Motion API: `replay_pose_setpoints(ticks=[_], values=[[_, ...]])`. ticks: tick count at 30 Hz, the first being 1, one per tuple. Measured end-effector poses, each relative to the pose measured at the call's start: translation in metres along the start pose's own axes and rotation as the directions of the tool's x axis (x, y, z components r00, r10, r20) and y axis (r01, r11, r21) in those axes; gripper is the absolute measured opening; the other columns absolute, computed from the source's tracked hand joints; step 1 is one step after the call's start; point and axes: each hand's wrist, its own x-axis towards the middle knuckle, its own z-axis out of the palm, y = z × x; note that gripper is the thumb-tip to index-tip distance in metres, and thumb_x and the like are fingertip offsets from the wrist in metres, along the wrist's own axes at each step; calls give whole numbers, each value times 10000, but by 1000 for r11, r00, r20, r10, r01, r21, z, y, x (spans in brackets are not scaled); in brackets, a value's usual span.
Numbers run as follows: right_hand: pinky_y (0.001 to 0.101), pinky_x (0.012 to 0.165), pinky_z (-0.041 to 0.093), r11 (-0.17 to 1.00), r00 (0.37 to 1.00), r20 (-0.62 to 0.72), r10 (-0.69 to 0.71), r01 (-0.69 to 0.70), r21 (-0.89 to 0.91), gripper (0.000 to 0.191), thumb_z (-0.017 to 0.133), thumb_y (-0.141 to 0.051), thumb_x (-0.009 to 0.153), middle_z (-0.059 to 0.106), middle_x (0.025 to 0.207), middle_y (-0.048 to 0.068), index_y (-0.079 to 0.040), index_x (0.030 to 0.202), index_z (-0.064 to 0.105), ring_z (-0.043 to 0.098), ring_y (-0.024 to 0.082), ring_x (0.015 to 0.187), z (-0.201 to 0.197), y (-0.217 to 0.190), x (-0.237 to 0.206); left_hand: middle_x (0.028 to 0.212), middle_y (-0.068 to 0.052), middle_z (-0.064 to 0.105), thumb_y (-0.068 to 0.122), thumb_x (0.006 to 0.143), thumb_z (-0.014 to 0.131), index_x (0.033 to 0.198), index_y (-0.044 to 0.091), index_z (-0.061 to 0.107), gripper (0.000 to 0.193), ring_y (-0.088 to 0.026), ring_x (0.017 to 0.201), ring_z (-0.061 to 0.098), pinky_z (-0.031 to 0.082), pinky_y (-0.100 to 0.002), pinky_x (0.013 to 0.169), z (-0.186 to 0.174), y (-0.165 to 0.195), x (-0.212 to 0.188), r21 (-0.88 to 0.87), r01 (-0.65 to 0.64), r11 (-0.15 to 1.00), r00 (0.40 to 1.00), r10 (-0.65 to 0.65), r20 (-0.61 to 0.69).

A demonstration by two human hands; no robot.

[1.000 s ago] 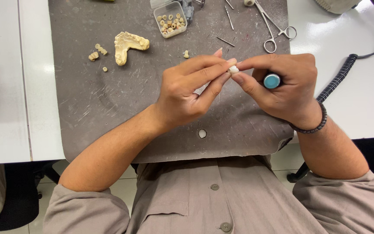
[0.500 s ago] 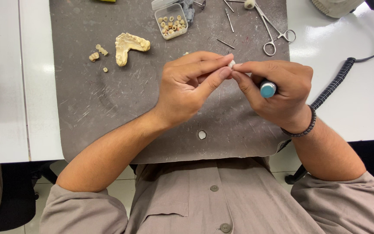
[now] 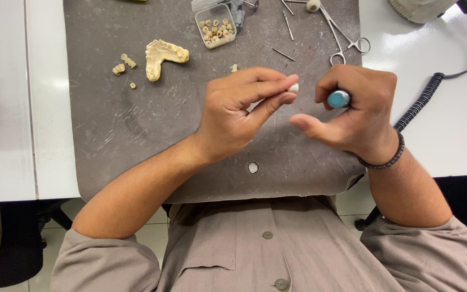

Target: The person holds a small white dental crown in one hand and a rotary grinding tool in the other, grinding and shaping the crown's surface. They periodically rotate the crown to work different sides, briefly set it down, and resume grinding, with a plaster dental model and loose teeth on the work mat nearby.

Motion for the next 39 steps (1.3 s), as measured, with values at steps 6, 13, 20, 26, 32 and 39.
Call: replay_pose_setpoints(ticks=[6,13,20,26,32,39], values=[[288,456,325,969,1000,3,-23,23,-247,679,910,-638,755,446,599,32,-84,721,518,463,170,530,2,10,-1,1195,-106,745,-17,1034,726,1248,38,708,222,-154,1000,786,679,-225,871,3,1,-2,-38,-27,999,998,29,48],[329,468,306,961,998,66,6,13,-278,672,868,-623,810,408,551,21,-99,646,483,430,165,483,6,4,1,1186,-96,747,-13,1035,730,1244,45,707,218,-161,1013,790,687,-229,889,4,-1,-3,-63,-18,998,997,23,80],[323,467,301,961,997,82,6,17,-276,656,881,-600,850,411,546,10,-112,641,496,433,159,482,8,3,1,1166,-95,747,-6,1022,737,1233,45,708,219,-161,1028,784,689,-226,870,4,-4,-3,-29,-39,999,996,41,76],[322,469,308,956,996,85,18,8,-293,665,869,-616,831,410,544,15,-110,633,486,435,164,481,6,4,1,1156,-91,748,9,1017,749,1215,43,715,204,-155,992,787,687,-225,851,5,-4,-3,-13,-45,999,997,45,57],[326,470,309,957,997,81,17,7,-290,695,877,-634,842,403,541,18,-114,626,470,432,168,477,7,4,0,1161,-93,747,0,1023,744,1216,43,714,201,-160,1003,787,691,-229,857,5,-4,-4,-23,-46,999,998,47,50],[334,469,308,957,995,99,23,7,-291,698,874,-626,840,400,539,25,-113,618,456,428,178,473,7,2,0,1170,-95,739,-23,1029,732,1225,40,708,208,-158,1001,785,694,-229,878,5,-5,-5,-42,-48,998,997,50,54]])
